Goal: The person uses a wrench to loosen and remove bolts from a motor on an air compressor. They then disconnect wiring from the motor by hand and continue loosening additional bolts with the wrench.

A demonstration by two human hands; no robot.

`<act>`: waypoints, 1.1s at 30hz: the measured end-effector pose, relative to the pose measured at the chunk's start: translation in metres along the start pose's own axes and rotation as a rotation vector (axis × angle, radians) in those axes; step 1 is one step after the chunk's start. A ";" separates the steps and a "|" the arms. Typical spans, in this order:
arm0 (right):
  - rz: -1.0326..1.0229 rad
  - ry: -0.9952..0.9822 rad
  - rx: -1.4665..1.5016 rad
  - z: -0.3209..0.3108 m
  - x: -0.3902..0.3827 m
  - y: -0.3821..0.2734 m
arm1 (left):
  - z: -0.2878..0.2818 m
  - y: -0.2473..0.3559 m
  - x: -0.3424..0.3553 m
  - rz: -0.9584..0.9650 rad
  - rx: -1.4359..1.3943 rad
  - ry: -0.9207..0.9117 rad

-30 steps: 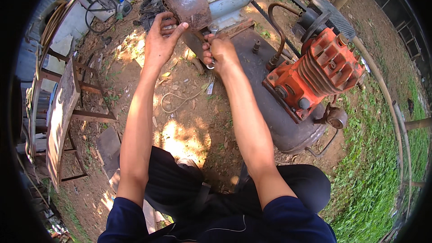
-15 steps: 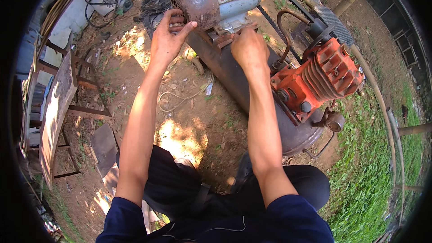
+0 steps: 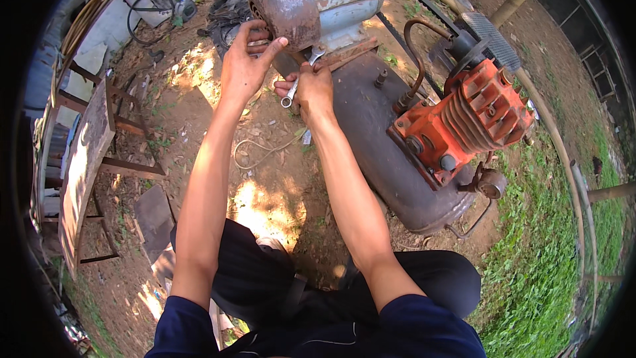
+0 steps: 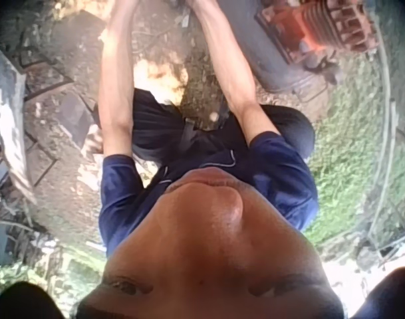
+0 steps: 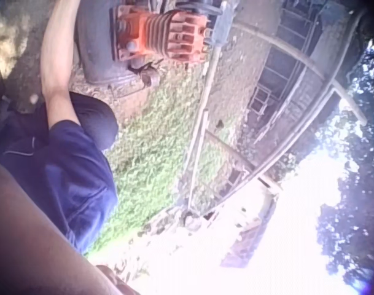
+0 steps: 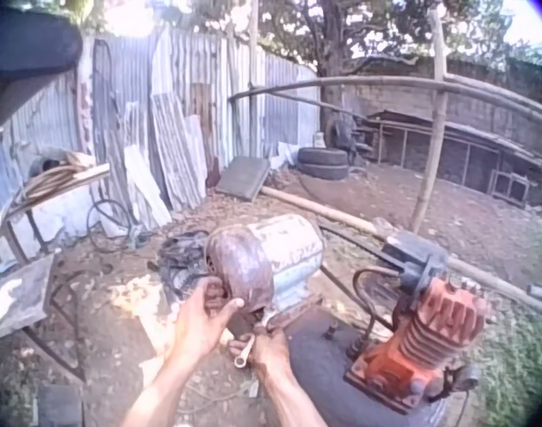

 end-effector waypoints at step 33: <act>-0.084 0.018 -1.066 -0.045 -0.030 -0.083 | 0.000 -0.007 0.002 -0.009 -0.036 0.004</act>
Point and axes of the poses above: each hand's wrist, its own x-axis towards the middle knuckle, its own z-axis out of the palm, y = z × x, the point moved 9 cm from there along x, towards the middle knuckle, and after that the axes turned 1 degree about x, right-handed, at the moved point
